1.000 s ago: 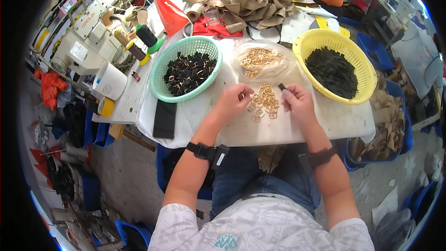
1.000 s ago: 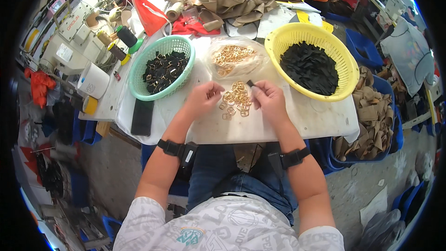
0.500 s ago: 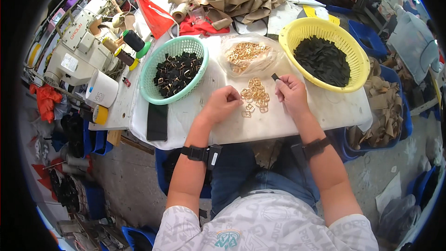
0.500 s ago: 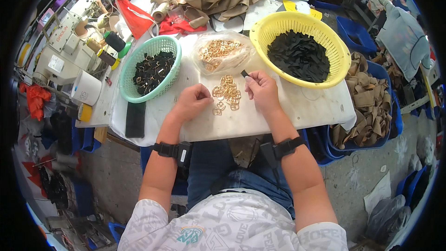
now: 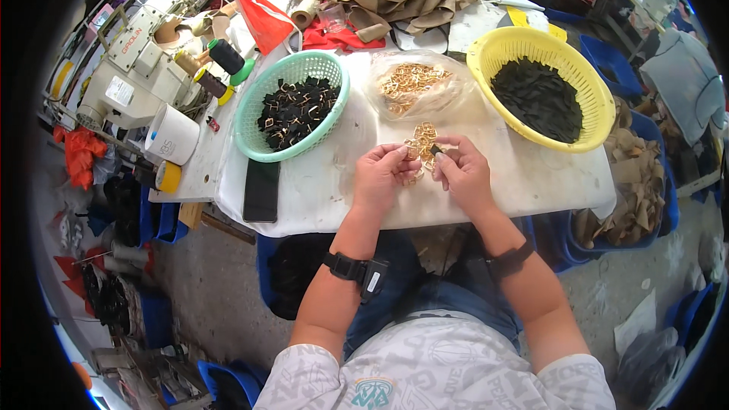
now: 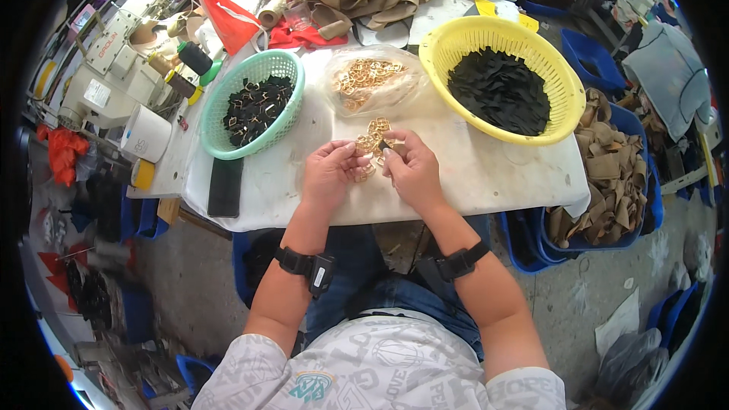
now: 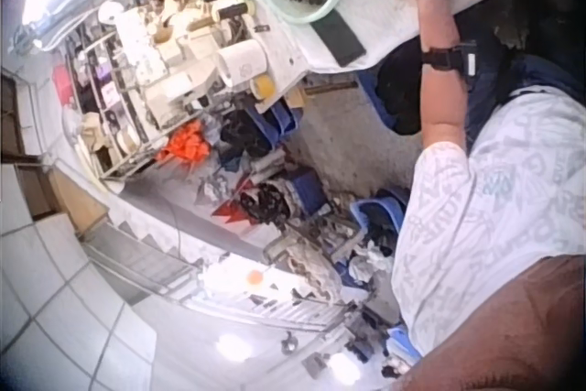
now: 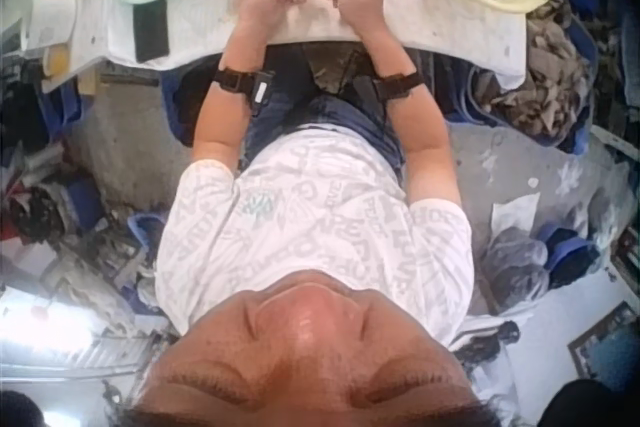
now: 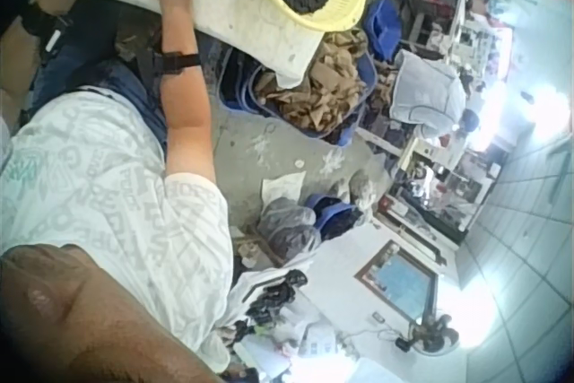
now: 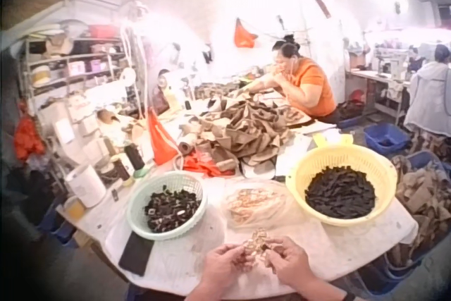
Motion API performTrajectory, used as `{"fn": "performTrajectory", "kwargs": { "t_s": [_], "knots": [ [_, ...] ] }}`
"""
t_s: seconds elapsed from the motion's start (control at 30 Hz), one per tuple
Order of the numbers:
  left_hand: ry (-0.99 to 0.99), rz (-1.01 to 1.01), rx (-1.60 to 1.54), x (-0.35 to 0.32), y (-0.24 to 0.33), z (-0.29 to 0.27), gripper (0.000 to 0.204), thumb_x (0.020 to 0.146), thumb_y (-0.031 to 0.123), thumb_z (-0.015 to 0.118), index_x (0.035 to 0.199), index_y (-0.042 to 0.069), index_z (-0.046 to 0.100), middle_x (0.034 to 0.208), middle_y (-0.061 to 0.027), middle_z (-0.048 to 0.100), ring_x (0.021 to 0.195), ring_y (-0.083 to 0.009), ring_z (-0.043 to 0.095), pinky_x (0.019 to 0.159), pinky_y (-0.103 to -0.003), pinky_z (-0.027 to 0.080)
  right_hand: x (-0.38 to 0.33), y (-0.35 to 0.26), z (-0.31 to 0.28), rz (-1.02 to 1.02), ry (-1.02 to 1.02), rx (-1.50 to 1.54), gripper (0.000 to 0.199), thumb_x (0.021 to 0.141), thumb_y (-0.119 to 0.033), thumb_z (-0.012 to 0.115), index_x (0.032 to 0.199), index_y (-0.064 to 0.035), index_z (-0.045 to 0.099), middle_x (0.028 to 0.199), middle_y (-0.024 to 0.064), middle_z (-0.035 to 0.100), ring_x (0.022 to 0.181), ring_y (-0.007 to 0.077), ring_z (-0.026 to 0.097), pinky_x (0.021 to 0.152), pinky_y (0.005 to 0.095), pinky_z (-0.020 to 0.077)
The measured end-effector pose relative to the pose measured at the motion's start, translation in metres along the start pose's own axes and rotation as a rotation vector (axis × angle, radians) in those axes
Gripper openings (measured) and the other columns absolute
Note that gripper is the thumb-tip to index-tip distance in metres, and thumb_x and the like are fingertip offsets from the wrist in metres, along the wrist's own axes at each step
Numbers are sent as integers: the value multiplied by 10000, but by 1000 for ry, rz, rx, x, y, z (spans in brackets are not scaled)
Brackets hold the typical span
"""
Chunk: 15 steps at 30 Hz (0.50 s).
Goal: Assembling small gold-colored buckle or eyelet components for shoe manufacturing.
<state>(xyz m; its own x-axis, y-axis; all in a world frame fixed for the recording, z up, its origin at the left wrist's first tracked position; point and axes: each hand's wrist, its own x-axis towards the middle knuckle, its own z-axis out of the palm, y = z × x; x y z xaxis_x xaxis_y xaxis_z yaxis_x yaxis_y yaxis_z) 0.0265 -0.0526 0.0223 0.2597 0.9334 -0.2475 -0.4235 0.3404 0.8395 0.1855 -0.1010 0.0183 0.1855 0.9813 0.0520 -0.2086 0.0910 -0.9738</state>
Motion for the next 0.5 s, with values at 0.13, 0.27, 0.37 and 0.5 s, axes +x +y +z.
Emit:
{"fn": "performTrajectory", "kwargs": {
  "t_s": [0.13, 0.27, 0.37, 0.5],
  "knots": [
    [-7, 42, 37, 0, -5, 1, 88, 901, 66, 577, 936, -14, 582, 835, -118, 662, 712, -181, 672, 595, -277, 528, 1, 8, 0, 7, -47, -36, 125, 890, -17, 524, 983, 3, 606, 708, 32, 608, 547, 44, 504, 463, 204, 395],
    [-17, 96, 72, 0, -9, 2, 79, 893, 52, 581, 924, -20, 586, 811, -118, 665, 678, -170, 668, 578, -269, 522, 1, 9, 4, -21, -22, -70, 125, 895, -21, 525, 990, 5, 602, 732, 45, 625, 566, 52, 525, 481, 203, 421],
    [6, 131, 80, -1, -10, 5, 68, 885, 36, 584, 914, -25, 589, 809, -120, 667, 673, -164, 666, 561, -258, 515, 0, 4, 7, -31, 28, -29, 115, 894, -22, 541, 989, 22, 587, 746, 56, 635, 574, 59, 535, 494, 205, 440],
    [2, 135, 79, -1, -9, 5, 63, 880, 30, 590, 904, -28, 591, 814, -117, 668, 669, -159, 664, 553, -245, 509, 1, 4, 5, -22, 20, -32, 105, 889, -20, 560, 975, 36, 577, 751, 66, 640, 574, 68, 546, 491, 209, 446]
  ]
}}
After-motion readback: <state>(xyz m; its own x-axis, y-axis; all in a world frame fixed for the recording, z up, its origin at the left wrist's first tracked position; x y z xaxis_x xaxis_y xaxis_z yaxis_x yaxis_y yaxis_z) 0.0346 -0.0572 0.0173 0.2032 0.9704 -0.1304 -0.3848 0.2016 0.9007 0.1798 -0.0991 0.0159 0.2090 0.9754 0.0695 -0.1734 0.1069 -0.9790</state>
